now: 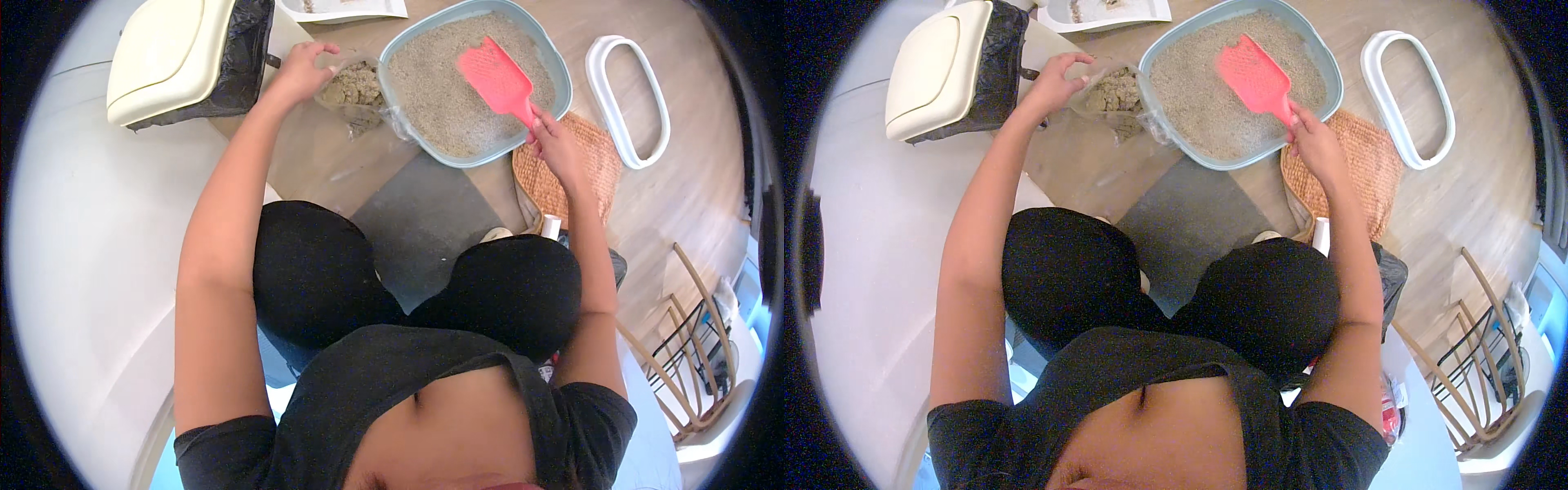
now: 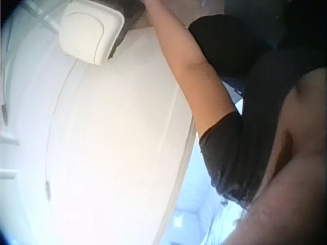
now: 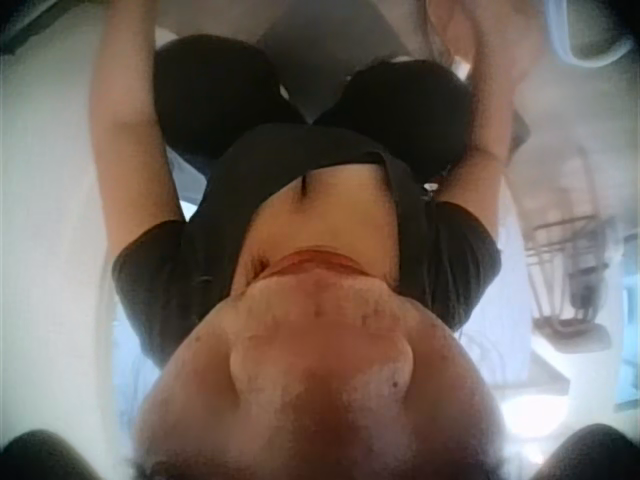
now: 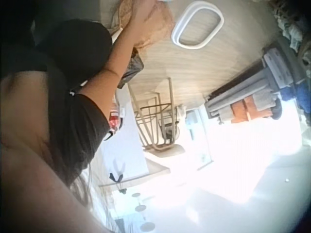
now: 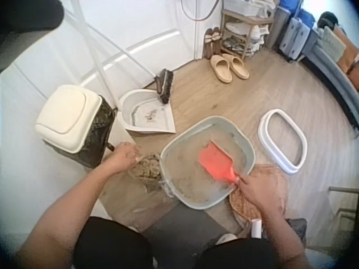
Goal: The person cleans a cat litter box by using a scoop to sift through the sand, placing waste into a small plastic bag, and then reassembling the litter box cover in a bathroom.
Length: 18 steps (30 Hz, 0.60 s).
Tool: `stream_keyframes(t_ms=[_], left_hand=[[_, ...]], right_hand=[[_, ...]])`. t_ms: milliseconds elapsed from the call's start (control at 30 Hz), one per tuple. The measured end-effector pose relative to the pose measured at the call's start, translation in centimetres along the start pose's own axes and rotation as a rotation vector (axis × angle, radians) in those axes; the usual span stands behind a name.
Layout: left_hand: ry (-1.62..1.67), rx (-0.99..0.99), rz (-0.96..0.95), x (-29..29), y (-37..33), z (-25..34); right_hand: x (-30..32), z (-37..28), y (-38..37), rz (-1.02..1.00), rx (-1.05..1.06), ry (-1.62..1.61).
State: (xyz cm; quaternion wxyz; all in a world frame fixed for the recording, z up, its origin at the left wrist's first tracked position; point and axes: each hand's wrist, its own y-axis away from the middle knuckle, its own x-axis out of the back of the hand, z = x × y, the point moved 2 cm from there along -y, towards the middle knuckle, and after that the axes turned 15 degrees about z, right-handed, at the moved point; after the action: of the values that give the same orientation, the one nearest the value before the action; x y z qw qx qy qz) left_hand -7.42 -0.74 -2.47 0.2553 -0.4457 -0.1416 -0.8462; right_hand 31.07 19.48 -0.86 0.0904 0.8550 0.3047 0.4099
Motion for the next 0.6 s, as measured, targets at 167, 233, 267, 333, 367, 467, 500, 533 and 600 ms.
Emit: stream_keyframes(t_ms=[167, 233, 267, 333, 367, 467, 500, 533, 600], left_hand=[[-0.006, -0.047, 0.028, -1.0, -0.4, 2.0], [-0.044, -0.103, 0.006, -0.7, -0.8, 1.7], [-0.08, -0.124, -0.004, -0.1, -0.7, 0.8], [-0.09, -0.108, 0.007, -0.3, -0.4, 2.4], [-0.128, -0.148, -0.034, 0.1, -0.6, 2.4], [-0.054, -0.131, 0.018, -0.6, -0.7, 4.8], [-0.037, -0.128, 0.033, -0.5, -0.8, 5.0], [-0.026, -0.14, 0.041, -0.9, -0.9, 5.4], [-0.076, -0.19, 0.057, -1.0, -1.1, 5.7]], right_hand=[[-2.0, 4.9, 1.4, -0.132, -0.258, -0.568], [-2.2, 4.7, 1.5, -0.096, -0.186, -0.498], [-2.3, 3.5, 1.4, -0.095, -0.11, -0.428], [-1.9, 4.6, 1.9, -0.061, -0.061, -0.308], [-2.0, 5.1, 1.7, -0.048, -0.039, -0.273], [-3.0, 8.3, 2.6, -0.002, -0.143, -0.444], [-3.2, 8.9, 2.8, 0.068, -0.061, -0.418], [-3.2, 9.5, 3.0, 0.135, 0.021, -0.386], [-3.3, 9.6, 2.7, 0.218, 0.095, -0.361]])
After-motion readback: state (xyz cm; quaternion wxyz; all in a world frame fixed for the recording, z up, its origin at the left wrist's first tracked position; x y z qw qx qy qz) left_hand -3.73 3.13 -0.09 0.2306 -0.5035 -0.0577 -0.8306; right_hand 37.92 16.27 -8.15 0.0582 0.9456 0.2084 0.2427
